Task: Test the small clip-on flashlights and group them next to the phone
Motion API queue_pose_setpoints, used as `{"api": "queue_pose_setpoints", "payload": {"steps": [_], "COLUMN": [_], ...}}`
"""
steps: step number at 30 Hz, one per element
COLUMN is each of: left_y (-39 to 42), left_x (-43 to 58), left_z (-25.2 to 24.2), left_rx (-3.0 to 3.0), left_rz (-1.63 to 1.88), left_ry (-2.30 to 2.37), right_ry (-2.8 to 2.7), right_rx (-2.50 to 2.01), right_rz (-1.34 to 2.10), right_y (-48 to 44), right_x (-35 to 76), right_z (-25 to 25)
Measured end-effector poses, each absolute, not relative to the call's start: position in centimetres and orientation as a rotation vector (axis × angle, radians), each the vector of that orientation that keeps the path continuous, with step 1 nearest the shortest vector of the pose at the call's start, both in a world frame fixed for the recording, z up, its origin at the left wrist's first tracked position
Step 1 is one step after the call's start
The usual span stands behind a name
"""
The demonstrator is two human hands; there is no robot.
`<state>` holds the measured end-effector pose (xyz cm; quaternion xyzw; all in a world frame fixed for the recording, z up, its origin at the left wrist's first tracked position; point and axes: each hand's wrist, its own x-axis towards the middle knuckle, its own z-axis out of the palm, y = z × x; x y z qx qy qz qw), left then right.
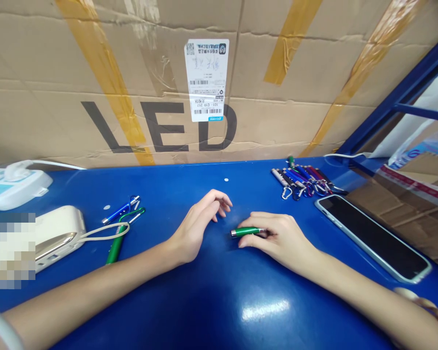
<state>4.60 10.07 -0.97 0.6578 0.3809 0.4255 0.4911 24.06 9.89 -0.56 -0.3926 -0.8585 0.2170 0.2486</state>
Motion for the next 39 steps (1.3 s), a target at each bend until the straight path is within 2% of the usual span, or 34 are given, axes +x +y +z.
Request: {"api": "queue_pose_setpoints", "payload": {"steps": [39], "left_y": [10.11], "left_x": [4.59], "left_z": [-0.94], "left_rx": [1.631], "left_rz": [1.016], "left_ry": [0.913], "right_ry": [-2.382], "right_rx": [-1.008], "right_rz": [0.690], "right_y": [9.96], "right_x": [24.23], "right_z": [-0.71]}}
